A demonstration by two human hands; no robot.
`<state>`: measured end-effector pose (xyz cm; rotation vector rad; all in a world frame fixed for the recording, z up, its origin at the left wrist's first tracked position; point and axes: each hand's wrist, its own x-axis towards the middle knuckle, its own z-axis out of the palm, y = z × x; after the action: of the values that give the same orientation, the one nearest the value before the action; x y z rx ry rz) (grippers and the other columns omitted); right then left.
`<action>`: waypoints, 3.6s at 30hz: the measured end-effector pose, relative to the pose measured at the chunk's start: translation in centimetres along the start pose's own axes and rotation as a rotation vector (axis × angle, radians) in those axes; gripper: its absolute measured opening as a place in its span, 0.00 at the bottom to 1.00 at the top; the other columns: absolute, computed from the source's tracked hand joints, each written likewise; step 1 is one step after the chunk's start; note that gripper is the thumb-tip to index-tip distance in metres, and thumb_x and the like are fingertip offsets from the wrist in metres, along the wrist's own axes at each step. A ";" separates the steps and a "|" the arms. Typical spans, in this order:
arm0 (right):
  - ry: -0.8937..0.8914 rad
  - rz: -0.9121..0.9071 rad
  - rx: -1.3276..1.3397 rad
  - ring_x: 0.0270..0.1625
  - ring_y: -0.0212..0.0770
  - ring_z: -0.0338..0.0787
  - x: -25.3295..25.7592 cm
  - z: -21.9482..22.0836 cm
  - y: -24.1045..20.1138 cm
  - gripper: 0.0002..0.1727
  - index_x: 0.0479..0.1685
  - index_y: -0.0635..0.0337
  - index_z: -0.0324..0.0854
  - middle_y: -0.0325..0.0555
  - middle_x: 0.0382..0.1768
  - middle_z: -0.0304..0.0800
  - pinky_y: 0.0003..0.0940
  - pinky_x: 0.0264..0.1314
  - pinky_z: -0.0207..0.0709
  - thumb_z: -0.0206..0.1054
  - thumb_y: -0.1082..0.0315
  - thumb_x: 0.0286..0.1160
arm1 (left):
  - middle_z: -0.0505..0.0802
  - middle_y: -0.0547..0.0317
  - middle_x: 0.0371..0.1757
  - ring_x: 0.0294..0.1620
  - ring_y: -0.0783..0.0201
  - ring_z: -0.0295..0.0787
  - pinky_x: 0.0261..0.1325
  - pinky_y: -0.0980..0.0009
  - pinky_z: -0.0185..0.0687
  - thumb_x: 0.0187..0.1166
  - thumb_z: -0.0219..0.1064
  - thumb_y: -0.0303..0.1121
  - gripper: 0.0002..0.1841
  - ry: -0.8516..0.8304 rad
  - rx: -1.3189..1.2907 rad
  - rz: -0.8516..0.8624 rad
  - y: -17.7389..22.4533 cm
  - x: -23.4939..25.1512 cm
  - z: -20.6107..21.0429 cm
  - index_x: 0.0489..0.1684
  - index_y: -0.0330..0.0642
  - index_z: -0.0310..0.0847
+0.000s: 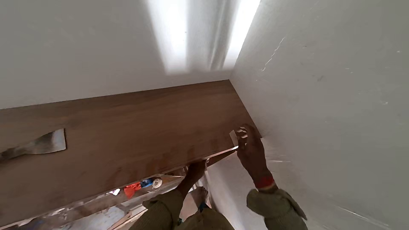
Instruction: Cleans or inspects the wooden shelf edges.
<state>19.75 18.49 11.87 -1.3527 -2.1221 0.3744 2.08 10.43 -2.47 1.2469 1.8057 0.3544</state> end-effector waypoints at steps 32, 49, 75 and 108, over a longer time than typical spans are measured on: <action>-0.123 -0.235 0.033 0.40 0.48 0.91 -6.6 -2.0 3.9 0.07 0.29 0.59 0.80 0.48 0.38 0.90 0.43 0.37 0.86 0.60 0.79 0.59 | 0.80 0.70 0.24 0.19 0.76 0.74 0.23 0.80 0.75 0.88 0.53 0.46 0.15 -0.224 -1.159 0.198 9.4 -3.8 2.1 0.40 0.43 0.72; 0.091 -0.009 -0.449 0.44 0.58 0.93 1.2 -1.6 2.7 0.21 0.72 0.63 0.81 0.56 0.48 0.93 0.50 0.36 0.85 0.65 0.73 0.79 | 0.79 0.34 0.78 0.84 0.40 0.70 0.85 0.44 0.60 0.90 0.54 0.34 0.23 -0.001 0.317 0.116 3.9 3.2 2.1 0.80 0.35 0.73; -0.206 -0.129 -0.511 0.40 0.63 0.94 2.9 -4.3 2.8 0.21 0.72 0.70 0.73 0.64 0.46 0.90 0.58 0.41 0.87 0.62 0.72 0.82 | 0.88 0.47 0.38 0.28 0.60 0.82 0.35 0.59 0.82 0.90 0.59 0.44 0.21 0.050 -0.636 -0.344 -15.4 -11.3 4.2 0.60 0.32 0.80; -0.072 -0.071 -0.470 0.53 0.66 0.92 2.8 -1.8 2.7 0.20 0.67 0.70 0.79 0.65 0.51 0.90 0.59 0.51 0.85 0.66 0.78 0.76 | 0.87 0.54 0.33 0.22 0.66 0.79 0.26 0.67 0.79 0.90 0.59 0.42 0.17 0.141 -0.776 -0.392 -19.1 -13.9 5.3 0.54 0.33 0.81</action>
<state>21.98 22.01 12.78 -1.5248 -2.4080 -0.1183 -3.91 -11.44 -10.90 0.3296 1.7171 0.8298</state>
